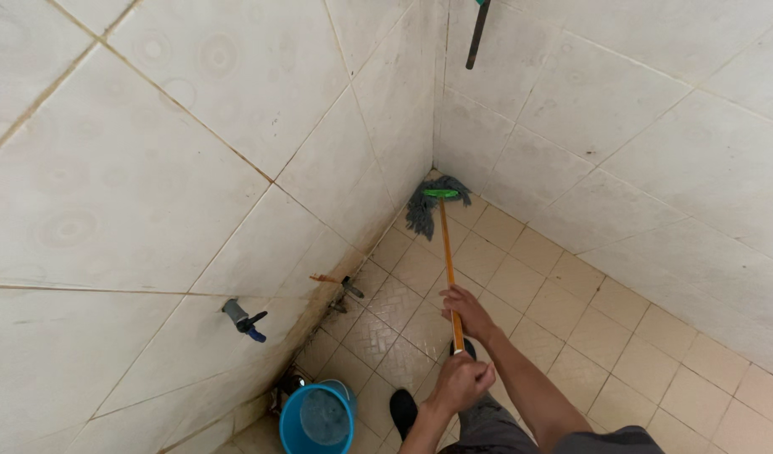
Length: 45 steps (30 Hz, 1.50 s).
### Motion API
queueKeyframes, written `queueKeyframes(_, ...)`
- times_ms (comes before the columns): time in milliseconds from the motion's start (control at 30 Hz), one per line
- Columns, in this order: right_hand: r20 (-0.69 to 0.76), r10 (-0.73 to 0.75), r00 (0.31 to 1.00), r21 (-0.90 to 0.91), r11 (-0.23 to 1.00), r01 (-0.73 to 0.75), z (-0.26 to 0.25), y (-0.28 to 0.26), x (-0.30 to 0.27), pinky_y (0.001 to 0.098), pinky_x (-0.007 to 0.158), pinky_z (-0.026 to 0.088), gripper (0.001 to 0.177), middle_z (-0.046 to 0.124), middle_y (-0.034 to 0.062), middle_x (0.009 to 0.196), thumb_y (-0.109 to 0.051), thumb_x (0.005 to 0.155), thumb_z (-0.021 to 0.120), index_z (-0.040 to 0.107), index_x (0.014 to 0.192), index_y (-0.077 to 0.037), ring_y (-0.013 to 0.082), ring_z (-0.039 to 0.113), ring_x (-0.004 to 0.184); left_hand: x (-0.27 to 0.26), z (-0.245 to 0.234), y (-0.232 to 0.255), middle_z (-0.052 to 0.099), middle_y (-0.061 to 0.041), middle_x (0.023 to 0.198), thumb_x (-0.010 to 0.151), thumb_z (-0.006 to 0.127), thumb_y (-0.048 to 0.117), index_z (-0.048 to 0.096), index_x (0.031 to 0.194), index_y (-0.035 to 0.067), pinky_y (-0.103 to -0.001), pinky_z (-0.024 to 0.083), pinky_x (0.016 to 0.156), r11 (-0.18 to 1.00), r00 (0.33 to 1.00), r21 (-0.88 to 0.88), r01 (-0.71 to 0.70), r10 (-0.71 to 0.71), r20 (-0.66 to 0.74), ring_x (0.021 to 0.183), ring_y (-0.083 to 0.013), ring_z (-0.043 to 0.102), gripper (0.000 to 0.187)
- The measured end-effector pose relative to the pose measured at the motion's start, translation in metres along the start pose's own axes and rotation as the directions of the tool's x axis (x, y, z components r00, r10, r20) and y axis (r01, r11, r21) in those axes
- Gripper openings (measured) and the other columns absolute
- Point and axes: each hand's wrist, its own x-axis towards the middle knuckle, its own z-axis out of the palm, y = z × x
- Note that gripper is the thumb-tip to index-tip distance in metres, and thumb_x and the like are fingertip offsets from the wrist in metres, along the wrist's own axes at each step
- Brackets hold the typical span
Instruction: The person mops a tiled floor in a bathroom using a string mop with a wooden handle. They move the mop back and forth across the floor, focusing on the corner area near a blue bucket and a wall-mounted faucet.
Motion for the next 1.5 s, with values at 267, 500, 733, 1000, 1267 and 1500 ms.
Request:
queueKeyframes(267,0.081,0.166,0.983,0.156,0.972,-0.177,-0.005,-0.036,-0.005,0.0473,0.120,0.040,0.023,0.069,0.0145,0.083,-0.005,0.082,0.071,0.052,0.069,-0.002,0.0357,0.069,0.094,-0.017,-0.015,0.035,0.055,-0.018,0.055,0.097,0.069,0.012,0.058,0.060,-0.002,-0.044,0.045,0.058,0.997,0.994,-0.027,0.078,-0.080,-0.076,0.050,-0.0320,0.053,0.041)
queueKeyframes(500,-0.192,0.044,0.980,0.229,0.974,0.001,0.003,-0.113,-0.036,0.0450,0.087,0.052,0.027,0.060,0.0138,0.075,0.006,0.076,0.072,0.047,0.067,-0.001,0.0359,0.066,0.093,-0.063,-0.045,0.103,0.052,-0.018,0.050,0.099,0.069,0.014,0.059,0.062,-0.004,-0.043,0.042,0.054,0.993,0.993,-0.038,0.116,-0.116,-0.002,0.045,-0.0309,0.048,0.042)
queueKeyframes(733,-0.100,0.052,0.994,0.255,0.967,-0.025,0.034,-0.168,-0.075,0.0405,0.071,0.042,0.024,0.055,0.0077,0.062,0.006,0.070,0.069,0.049,0.063,-0.005,0.0272,0.055,0.065,-0.124,-0.073,0.140,0.052,-0.018,0.051,0.099,0.069,0.016,0.059,0.062,-0.004,-0.044,0.043,0.051,0.978,0.978,-0.068,0.196,-0.190,0.081,0.046,-0.0307,0.054,0.042)
queueKeyframes(1000,-0.061,0.030,0.998,0.303,0.953,-0.010,0.040,-0.216,-0.105,0.0388,0.073,0.042,0.026,0.054,0.0070,0.064,0.005,0.075,0.070,0.049,0.064,-0.005,0.0259,0.055,0.066,-0.188,-0.055,0.115,0.052,-0.014,0.048,0.096,0.074,0.016,0.059,0.058,0.000,-0.040,0.051,0.055,0.993,0.997,-0.115,0.022,-0.013,0.078,0.045,-0.0266,0.059,0.044)
queueKeyframes(1267,0.041,0.053,0.998,0.297,0.953,-0.063,0.024,-0.200,-0.097,0.0383,0.076,0.041,0.025,0.052,0.0061,0.063,-0.001,0.074,0.073,0.052,0.063,-0.008,0.0258,0.054,0.068,-0.179,-0.022,0.065,0.048,-0.012,0.045,0.099,0.072,0.015,0.057,0.055,0.003,-0.038,0.048,0.053,0.999,0.977,-0.042,0.002,0.008,0.215,0.041,-0.0231,0.056,0.048)
queueKeyframes(1500,0.063,0.024,0.998,0.287,0.957,-0.042,0.007,-0.169,-0.080,0.0375,0.077,0.039,0.024,0.053,0.0043,0.066,-0.001,0.077,0.071,0.052,0.067,-0.010,0.0252,0.054,0.072,-0.145,-0.022,0.064,0.051,-0.012,0.047,0.098,0.072,0.015,0.061,0.058,0.002,-0.039,0.049,0.052,0.993,0.986,-0.113,0.019,0.000,0.169,0.041,-0.0238,0.055,0.043)
